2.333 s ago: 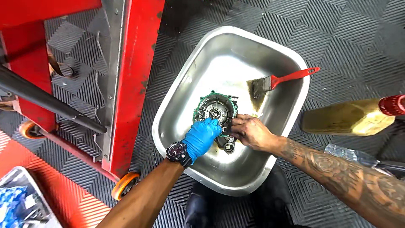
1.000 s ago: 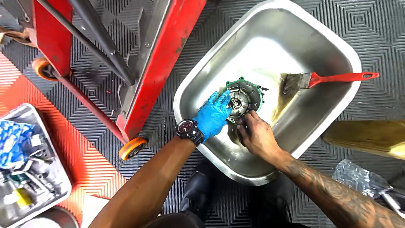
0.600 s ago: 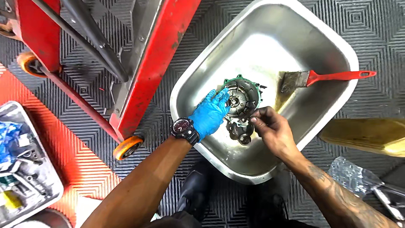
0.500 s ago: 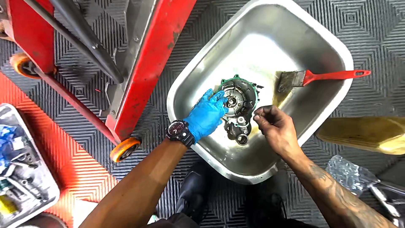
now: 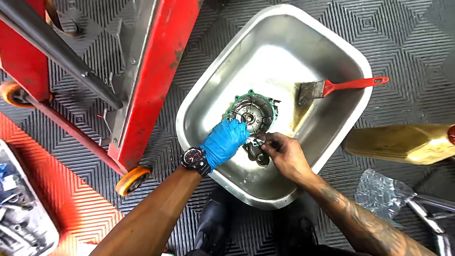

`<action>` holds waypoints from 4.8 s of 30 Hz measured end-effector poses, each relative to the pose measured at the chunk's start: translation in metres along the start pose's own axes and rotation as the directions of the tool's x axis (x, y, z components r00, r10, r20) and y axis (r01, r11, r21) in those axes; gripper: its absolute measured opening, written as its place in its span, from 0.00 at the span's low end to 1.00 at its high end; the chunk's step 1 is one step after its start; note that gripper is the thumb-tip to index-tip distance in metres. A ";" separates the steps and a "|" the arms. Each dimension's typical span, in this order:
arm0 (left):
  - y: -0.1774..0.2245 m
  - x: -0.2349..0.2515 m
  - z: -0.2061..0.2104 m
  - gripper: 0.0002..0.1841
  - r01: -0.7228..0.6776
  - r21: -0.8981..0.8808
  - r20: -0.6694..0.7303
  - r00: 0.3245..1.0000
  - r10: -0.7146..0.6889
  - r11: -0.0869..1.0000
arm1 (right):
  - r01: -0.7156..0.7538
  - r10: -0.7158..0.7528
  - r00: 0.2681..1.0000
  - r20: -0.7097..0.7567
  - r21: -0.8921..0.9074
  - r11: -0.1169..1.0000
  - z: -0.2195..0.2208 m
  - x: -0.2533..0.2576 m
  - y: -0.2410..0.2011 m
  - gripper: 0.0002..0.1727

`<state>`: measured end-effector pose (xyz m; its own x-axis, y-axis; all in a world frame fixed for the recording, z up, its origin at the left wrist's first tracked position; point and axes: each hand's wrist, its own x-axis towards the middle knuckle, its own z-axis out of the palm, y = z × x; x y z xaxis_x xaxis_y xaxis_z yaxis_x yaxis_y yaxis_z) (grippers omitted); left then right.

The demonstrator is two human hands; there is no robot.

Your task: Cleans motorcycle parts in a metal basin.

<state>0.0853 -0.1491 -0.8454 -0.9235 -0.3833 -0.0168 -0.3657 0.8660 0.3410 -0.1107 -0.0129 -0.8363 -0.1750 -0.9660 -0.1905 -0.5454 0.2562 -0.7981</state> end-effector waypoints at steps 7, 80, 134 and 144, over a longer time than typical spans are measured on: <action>0.004 -0.004 0.002 0.07 -0.028 -0.053 -0.007 1.000 0.028 0.998 | -0.011 0.010 1.000 0.019 0.027 1.000 -0.010 -0.012 -0.008 0.07; -0.019 0.017 -0.091 0.36 0.500 -0.250 -0.235 0.799 -0.553 0.829 | 0.200 -0.237 0.970 -0.047 -0.398 0.895 -0.135 0.039 0.026 0.07; 0.052 -0.010 -0.028 0.43 0.378 -0.020 -0.221 0.901 -0.373 0.925 | -0.041 0.017 0.997 0.073 0.335 0.941 -0.049 0.058 0.011 0.09; 0.051 0.001 -0.030 0.44 0.388 -0.006 -0.203 0.902 -0.381 0.922 | -0.026 0.040 0.999 -0.025 0.398 0.917 -0.046 0.063 -0.011 0.08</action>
<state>0.0697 -0.1152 -0.7995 -0.6702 -0.7408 0.0458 -0.6945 0.6477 0.3132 -0.1532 -0.0750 -0.8131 -0.2169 -0.9539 -0.2076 -0.1689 0.2461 -0.9544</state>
